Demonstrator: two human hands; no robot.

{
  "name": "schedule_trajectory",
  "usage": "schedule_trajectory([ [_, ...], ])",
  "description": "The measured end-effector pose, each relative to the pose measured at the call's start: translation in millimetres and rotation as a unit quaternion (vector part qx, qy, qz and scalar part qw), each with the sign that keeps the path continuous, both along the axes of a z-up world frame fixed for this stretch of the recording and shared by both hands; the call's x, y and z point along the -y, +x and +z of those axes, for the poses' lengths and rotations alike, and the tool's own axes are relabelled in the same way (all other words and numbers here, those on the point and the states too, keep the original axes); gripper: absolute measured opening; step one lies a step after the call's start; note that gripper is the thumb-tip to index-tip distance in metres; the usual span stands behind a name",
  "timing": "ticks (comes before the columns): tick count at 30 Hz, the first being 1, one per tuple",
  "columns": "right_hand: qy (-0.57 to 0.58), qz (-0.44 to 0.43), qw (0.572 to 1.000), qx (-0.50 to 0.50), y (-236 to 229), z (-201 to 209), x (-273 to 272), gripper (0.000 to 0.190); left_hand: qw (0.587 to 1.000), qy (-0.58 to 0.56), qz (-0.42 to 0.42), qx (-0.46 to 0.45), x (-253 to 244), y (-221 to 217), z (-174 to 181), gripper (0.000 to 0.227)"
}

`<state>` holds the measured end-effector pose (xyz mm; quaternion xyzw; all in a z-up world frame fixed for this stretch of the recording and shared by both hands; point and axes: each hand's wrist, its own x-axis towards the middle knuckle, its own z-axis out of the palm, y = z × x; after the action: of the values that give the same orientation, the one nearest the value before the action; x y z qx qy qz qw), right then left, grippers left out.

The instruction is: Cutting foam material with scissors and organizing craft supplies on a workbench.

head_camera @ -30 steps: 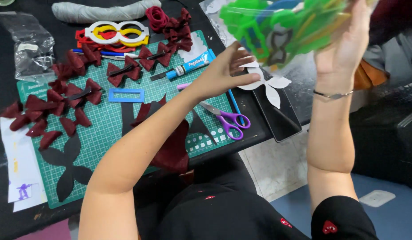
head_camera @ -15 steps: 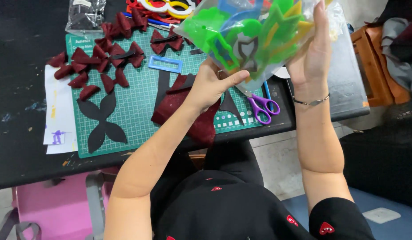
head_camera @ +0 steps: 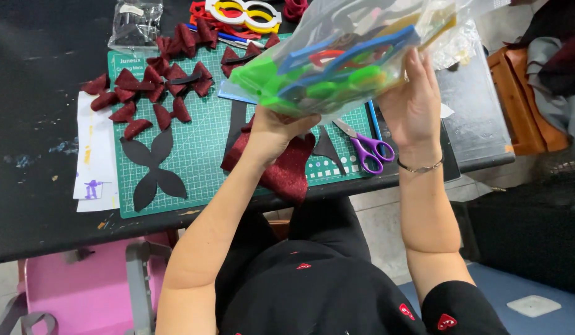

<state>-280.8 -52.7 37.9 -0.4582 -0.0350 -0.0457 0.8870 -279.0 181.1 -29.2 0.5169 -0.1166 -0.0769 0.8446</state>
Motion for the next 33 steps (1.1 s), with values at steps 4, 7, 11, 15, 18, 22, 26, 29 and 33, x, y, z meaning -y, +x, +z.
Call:
schedule_trajectory([
  [4, -0.01, 0.034, 0.999, -0.004, -17, 19, -17, 0.051, 0.995, 0.044, 0.075, 0.038, -9, -9, 13, 0.034],
  [7, 0.014, 0.073, 0.997, -0.035, -42, 35, -31, 0.107, 0.973, 0.067, 0.16, 0.15, -13, -14, 19, 0.021],
  [11, 0.072, 0.1, 0.991, -0.045, -54, 43, -46, 0.134, 0.814, 0.288, 0.351, 0.363, -25, -21, 22, 0.028],
  [15, 0.088, 0.095, 0.992, 0.003, -46, 15, -42, 0.123, 0.77, 0.284, 0.375, 0.431, -31, -18, 8, 0.017],
  [18, 0.161, 0.144, 0.976, 0.041, -44, 2, -43, 0.096, 0.761, 0.261, 0.376, 0.461, -33, -23, 0, 0.016],
  [22, 0.23, 0.049, 0.972, -0.015, -31, -32, -40, 0.08, 0.897, 0.095, 0.39, 0.183, -35, -28, -14, 0.045],
  [26, 0.23, 0.042, 0.971, -0.044, -23, -49, -42, 0.079, 0.929, -0.347, -0.003, -0.125, -54, -46, -28, 0.07],
  [29, 0.222, 0.057, 0.972, -0.039, -19, -75, -37, 0.072, 0.95, -0.297, 0.01, -0.099, -44, -73, 32, 0.095],
  [33, 0.156, 0.077, 0.984, -0.029, -28, -70, -47, 0.068, 0.94, -0.318, 0.001, -0.127, -47, -62, -76, 0.058],
])
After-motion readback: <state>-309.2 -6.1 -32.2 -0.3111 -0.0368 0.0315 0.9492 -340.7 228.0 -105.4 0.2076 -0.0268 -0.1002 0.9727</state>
